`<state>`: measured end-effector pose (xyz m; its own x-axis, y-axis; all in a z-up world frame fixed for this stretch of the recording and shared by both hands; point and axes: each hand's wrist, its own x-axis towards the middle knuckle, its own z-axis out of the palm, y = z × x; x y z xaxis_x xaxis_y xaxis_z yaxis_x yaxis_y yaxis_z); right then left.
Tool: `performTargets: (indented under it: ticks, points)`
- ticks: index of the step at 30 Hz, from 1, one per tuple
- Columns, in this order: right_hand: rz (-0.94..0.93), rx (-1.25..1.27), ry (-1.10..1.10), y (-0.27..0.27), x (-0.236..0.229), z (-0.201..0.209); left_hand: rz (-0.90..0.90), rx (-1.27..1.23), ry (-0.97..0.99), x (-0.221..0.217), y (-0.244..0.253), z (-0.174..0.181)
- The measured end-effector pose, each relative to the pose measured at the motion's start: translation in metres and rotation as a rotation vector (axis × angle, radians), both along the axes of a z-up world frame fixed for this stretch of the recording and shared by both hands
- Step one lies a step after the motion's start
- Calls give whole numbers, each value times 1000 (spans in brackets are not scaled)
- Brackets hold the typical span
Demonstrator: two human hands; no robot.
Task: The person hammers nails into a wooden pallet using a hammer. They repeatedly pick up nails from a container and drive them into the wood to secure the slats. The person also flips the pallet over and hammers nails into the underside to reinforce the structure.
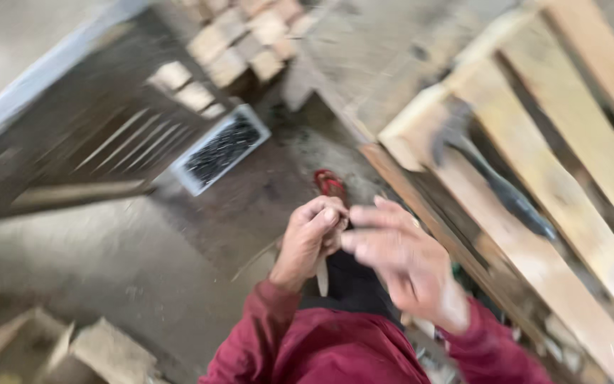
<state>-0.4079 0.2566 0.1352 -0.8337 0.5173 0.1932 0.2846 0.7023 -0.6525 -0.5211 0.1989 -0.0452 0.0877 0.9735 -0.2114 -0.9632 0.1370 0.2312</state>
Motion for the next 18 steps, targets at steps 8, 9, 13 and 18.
performTargets:
  ticks: [8, 9, 13, 18]
  points:
    - [-774, -531, 596, -73, 101, -32, -346, 145, 326, 88, -5, 75]
    - [-798, -610, 640, -68, 117, -25, -371, 154, 397, 99, 0, 86]
    - [-755, -509, 732, -63, 155, -6, -484, 81, 416, 127, 10, 131]
    - [-875, -630, 733, -44, 213, 17, -690, 90, 732, 171, 47, 159]
